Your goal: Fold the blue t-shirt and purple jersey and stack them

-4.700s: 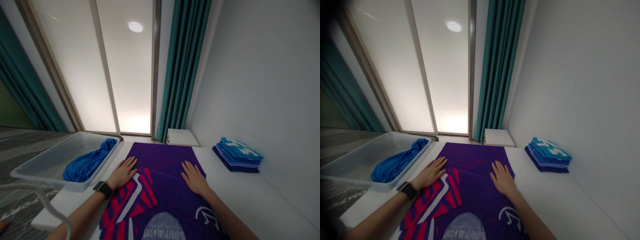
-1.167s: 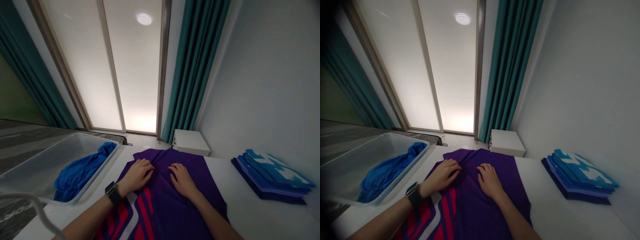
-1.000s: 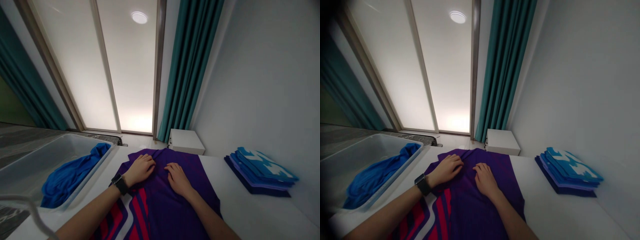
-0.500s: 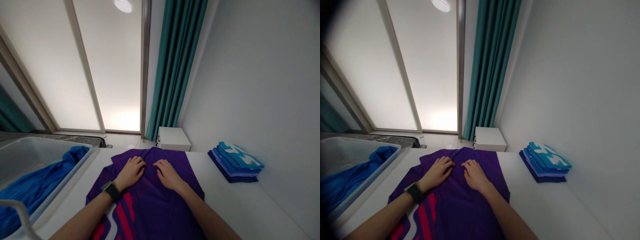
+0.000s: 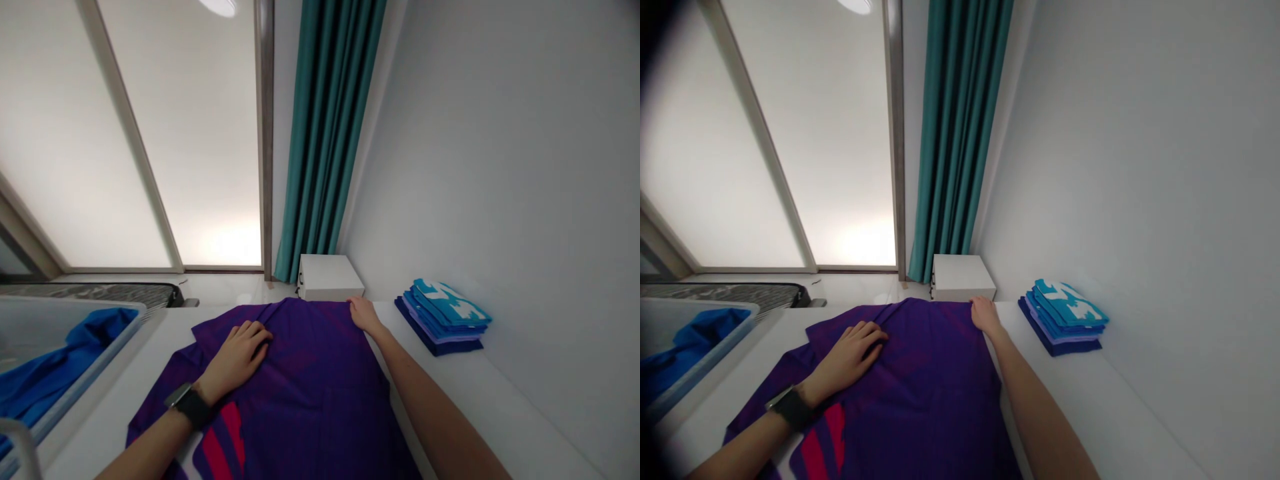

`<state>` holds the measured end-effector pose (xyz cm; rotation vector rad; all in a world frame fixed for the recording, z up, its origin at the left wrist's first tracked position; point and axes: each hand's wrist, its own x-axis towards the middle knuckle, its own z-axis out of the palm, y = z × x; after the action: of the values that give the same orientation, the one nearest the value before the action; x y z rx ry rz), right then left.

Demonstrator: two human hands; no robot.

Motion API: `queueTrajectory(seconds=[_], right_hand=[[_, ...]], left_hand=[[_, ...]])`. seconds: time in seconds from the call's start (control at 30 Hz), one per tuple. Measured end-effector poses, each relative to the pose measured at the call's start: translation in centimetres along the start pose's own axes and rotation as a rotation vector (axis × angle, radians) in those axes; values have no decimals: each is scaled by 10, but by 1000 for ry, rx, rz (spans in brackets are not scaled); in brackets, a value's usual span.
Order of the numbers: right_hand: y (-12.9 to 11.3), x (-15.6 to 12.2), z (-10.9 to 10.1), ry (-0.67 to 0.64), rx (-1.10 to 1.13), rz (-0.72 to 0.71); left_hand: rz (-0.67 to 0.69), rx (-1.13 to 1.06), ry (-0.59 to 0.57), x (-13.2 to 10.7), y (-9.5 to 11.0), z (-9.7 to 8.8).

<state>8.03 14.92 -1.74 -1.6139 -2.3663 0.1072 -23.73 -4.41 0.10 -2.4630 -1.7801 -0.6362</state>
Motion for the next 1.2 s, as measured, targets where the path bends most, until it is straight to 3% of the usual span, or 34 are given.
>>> queueTrajectory(seconds=[0.3,0.5,0.63,0.77,0.93,1.1,1.2], right_hand=[[-6,9,2,12,-34,97],[-20,-2,-15,130,-47,56],[-34,-37,-38,191,-37,-50],[-56,-93,-53,221,11,-296],[-73,-139,-48,39,128,-441],[-59,-127,-34,-23,341,-340],[-42,-103,-30,24,368,-94]], left_hand=[[-13,4,-8,0,1,0],[-13,-5,-1,0,2,-1],[-16,0,0,0,4,-2],[-19,2,-4,0,5,-4],[-16,-1,0,0,5,-4],[-18,-8,-9,0,4,-3],[-20,-19,-16,0,4,-4]])
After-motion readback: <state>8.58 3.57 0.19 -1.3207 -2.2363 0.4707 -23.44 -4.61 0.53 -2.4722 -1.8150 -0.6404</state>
